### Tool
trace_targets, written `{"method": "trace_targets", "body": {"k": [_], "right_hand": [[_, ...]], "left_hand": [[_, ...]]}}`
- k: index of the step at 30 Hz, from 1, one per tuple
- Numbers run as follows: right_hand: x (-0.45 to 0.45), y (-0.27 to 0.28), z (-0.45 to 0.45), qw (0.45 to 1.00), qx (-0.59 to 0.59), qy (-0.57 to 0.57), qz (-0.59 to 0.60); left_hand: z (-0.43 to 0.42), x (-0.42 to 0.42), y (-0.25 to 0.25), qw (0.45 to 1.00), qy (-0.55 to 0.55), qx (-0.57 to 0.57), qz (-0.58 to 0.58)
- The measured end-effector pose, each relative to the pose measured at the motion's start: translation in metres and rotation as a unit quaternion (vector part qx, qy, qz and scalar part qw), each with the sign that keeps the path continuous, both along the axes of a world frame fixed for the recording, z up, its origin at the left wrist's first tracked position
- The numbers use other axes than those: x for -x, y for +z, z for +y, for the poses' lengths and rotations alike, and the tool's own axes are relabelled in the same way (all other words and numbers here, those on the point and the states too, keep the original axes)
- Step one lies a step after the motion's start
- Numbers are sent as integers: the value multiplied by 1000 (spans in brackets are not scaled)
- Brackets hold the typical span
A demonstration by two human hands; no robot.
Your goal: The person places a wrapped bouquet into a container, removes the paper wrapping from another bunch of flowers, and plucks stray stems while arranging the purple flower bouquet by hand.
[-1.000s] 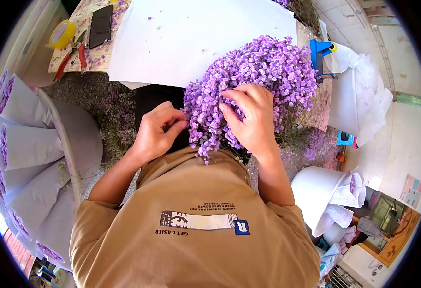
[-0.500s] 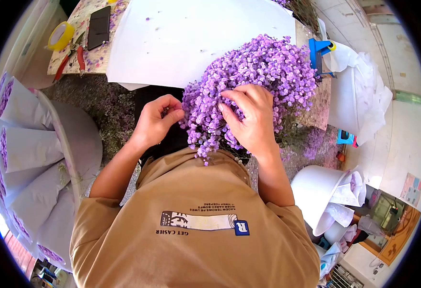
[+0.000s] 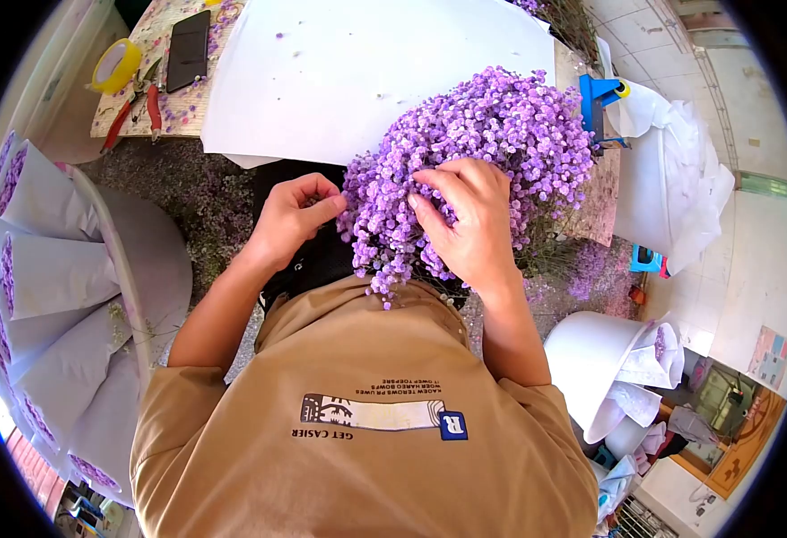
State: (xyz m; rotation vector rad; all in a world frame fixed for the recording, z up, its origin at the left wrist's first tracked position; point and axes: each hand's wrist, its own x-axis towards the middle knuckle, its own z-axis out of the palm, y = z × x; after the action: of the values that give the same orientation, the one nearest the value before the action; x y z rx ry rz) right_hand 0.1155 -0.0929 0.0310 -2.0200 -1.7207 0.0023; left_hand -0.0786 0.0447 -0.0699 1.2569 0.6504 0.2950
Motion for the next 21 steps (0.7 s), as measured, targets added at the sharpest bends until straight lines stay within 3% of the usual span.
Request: {"method": "trace_targets", "body": {"k": [2, 4, 7, 8, 9, 11, 19, 21], "right_hand": [[0, 0, 0, 1000, 2, -1, 1], [-1, -1, 0, 1000, -3, 2, 0], [0, -1, 1, 1000, -2, 1, 2], [-1, -1, 1, 1000, -2, 1, 2], [-1, -1, 1, 1000, -3, 2, 2], [0, -2, 0, 1000, -4, 3, 2], [0, -1, 0, 1000, 2, 3, 0], [-1, -3, 0, 1000, -5, 4, 3]], "left_hand": [[2, 2, 0, 999, 27, 16, -25], [10, 10, 1, 961, 82, 246, -95], [7, 23, 6, 968, 64, 236, -63], [3, 25, 9, 985, 35, 171, -7], [-5, 26, 7, 999, 9, 35, 15], [-15, 27, 4, 996, -5, -90, 3], [-25, 17, 1, 994, 25, -103, 2], [-19, 22, -2, 988, 88, 124, -38]]}}
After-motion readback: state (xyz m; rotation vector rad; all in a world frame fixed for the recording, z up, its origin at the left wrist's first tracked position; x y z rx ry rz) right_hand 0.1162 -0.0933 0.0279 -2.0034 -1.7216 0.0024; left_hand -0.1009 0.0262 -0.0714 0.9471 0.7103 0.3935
